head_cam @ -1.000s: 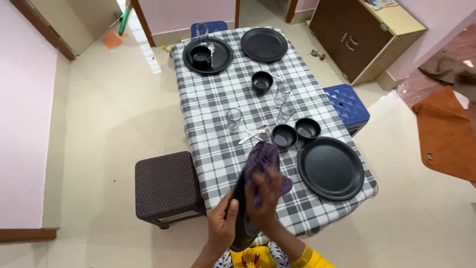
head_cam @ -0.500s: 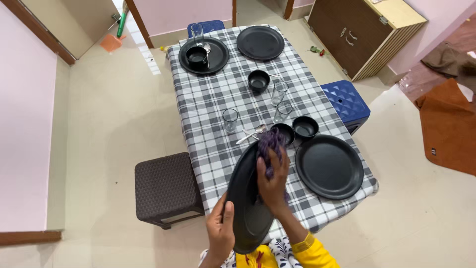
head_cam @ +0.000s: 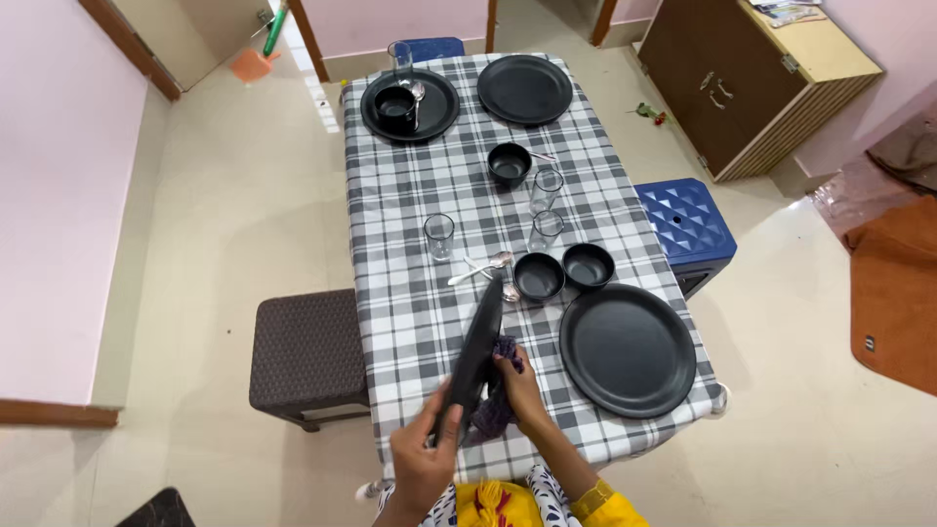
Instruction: The person wipes plates, bowls, and glasses with a cloth and places them on a table.
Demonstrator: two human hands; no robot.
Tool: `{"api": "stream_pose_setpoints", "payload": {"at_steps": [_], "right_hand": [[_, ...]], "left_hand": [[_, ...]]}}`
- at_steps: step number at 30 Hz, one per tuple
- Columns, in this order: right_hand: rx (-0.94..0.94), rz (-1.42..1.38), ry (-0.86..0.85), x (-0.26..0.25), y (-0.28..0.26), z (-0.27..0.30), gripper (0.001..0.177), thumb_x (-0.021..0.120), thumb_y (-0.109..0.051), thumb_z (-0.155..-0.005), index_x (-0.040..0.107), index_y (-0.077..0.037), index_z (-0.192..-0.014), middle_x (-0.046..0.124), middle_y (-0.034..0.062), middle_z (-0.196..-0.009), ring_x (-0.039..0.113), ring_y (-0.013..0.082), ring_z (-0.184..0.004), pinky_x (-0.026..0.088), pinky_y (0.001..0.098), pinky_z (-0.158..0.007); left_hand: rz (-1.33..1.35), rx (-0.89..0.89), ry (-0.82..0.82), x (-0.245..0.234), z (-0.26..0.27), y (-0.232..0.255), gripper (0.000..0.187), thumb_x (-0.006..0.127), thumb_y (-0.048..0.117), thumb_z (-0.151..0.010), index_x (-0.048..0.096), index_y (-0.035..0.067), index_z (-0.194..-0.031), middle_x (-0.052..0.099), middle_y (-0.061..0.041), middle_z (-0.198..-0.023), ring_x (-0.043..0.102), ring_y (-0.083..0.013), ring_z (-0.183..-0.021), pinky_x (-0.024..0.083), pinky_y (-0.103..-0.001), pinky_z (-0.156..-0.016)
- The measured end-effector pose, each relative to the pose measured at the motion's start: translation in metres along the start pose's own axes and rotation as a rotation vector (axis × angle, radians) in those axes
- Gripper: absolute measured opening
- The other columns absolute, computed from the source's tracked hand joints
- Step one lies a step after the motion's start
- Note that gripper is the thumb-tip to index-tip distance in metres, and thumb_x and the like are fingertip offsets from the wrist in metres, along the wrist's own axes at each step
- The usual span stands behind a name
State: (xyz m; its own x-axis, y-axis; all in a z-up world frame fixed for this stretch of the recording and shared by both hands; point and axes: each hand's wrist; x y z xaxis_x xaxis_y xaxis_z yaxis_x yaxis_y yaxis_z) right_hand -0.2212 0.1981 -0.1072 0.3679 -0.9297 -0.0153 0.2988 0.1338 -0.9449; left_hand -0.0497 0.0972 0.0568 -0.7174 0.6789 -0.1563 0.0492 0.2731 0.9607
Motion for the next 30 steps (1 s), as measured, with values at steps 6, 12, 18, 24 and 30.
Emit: {"api": "stream_pose_setpoints", "payload": {"at_steps": [6, 12, 18, 24, 30], "right_hand": [[0.451, -0.46, -0.101, -0.066, 0.015, 0.0, 0.044, 0.061, -0.027, -0.097, 0.058, 0.0, -0.132, 0.073, 0.0109, -0.104, 0.072, 0.0213, -0.089, 0.059, 0.0341, -0.076], [0.438, -0.512, 0.064, -0.135, 0.011, 0.016, 0.045, 0.064, -0.017, -0.091, 0.06, -0.006, -0.135, 0.073, 0.0112, -0.111, 0.071, 0.023, -0.094, 0.058, 0.0371, -0.082], [0.349, -0.544, 0.096, -0.189, -0.001, 0.027, 0.043, 0.061, -0.015, -0.093, 0.062, -0.006, -0.135, 0.071, 0.0106, -0.114, 0.069, 0.0221, -0.099, 0.056, 0.0358, -0.085], [0.31, -0.547, 0.148, -0.221, -0.03, 0.034, 0.042, 0.059, -0.016, -0.093, 0.061, -0.008, -0.135, 0.07, 0.0096, -0.116, 0.068, 0.0218, -0.1, 0.056, 0.0368, -0.085], [0.228, -0.579, 0.136, -0.251, -0.035, 0.028, 0.044, 0.06, -0.013, -0.091, 0.06, -0.005, -0.135, 0.07, 0.0129, -0.115, 0.07, 0.025, -0.1, 0.058, 0.0392, -0.085]], "left_hand": [[-0.38, 0.547, -0.361, 0.02, 0.017, -0.027, 0.051, 0.067, -0.004, -0.083, 0.062, -0.008, -0.134, 0.075, -0.022, -0.105, 0.076, -0.0319, -0.092, 0.061, -0.036, -0.082], [-0.471, 0.642, -0.475, 0.038, 0.034, -0.093, 0.045, 0.063, -0.008, -0.08, 0.065, -0.006, -0.125, 0.076, -0.017, -0.119, 0.075, -0.0298, -0.105, 0.058, -0.04, -0.098], [-0.591, 0.527, -0.632, 0.053, 0.073, -0.188, 0.04, 0.059, 0.003, -0.089, 0.068, 0.0, -0.128, 0.07, -0.018, -0.129, 0.068, -0.0297, -0.12, 0.05, -0.041, -0.106], [-0.681, 0.285, -0.756, 0.064, 0.092, -0.224, 0.044, 0.058, 0.002, -0.086, 0.067, 0.001, -0.129, 0.065, -0.015, -0.139, 0.059, -0.03, -0.131, 0.045, -0.042, -0.109], [-0.832, -0.148, -0.76, 0.096, 0.016, -0.161, 0.033, 0.066, 0.04, -0.093, 0.073, 0.017, -0.115, 0.077, -0.01, -0.098, 0.073, -0.031, -0.092, 0.057, -0.044, -0.082]]}}
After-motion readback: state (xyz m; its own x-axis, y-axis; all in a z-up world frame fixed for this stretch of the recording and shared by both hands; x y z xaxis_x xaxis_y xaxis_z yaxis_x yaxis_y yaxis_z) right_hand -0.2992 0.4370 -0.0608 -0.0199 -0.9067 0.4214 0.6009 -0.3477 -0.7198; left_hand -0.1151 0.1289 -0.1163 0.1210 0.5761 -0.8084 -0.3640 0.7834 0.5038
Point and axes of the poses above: each hand's wrist, its own z-axis away from the middle knuckle, its own x-axis out of the palm, y = z × x
